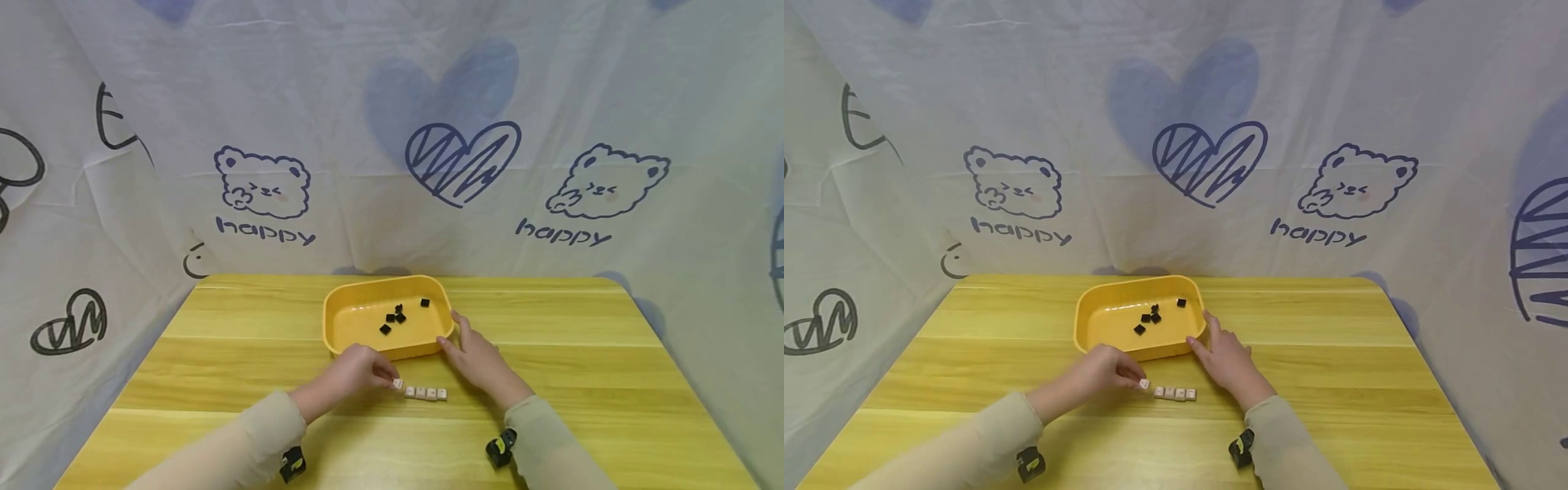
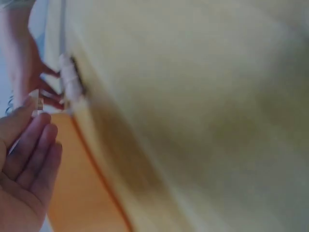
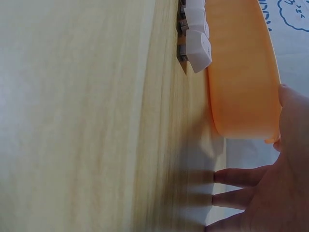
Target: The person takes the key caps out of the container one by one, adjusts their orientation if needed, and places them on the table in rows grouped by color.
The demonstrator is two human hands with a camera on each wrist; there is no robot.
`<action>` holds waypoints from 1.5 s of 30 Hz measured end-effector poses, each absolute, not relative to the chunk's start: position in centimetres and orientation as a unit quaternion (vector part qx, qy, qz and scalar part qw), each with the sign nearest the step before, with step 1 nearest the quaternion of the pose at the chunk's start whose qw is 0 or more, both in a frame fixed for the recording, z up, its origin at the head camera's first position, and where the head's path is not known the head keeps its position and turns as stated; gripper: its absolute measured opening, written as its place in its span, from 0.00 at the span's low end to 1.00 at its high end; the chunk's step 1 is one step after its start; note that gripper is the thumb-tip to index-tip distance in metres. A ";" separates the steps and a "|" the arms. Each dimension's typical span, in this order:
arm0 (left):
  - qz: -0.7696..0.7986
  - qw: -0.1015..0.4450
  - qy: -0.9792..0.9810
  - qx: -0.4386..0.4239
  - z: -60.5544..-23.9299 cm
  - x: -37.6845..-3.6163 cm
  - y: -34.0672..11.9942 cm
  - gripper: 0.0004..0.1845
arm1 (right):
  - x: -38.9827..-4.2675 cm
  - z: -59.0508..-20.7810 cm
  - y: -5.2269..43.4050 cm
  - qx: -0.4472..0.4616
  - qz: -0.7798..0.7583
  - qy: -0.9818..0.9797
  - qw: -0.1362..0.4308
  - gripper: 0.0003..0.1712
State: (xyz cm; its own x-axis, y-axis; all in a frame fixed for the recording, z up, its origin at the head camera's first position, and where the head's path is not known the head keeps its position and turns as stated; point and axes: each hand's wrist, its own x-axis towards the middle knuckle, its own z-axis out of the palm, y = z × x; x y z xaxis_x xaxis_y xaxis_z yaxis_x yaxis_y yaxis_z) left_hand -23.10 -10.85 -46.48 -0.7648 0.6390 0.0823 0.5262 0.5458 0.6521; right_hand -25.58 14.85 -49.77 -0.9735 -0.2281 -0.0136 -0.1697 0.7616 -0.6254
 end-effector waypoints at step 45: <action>0.258 0.048 0.923 0.281 -49.3 -22.5 -9.4 0.08 | -25.4 -49.5 14.8 -0.111 -0.327 0.938 0.035 0.41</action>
State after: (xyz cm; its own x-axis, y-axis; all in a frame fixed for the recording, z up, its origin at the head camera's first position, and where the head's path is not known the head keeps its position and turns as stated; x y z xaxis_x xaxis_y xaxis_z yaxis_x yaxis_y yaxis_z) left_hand -22.51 -9.37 -49.30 -0.8374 0.5435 0.0570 0.4942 0.7086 0.5036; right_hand -25.41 14.81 -49.46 -0.9729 -0.2311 0.0077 -0.1859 0.7619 -0.6204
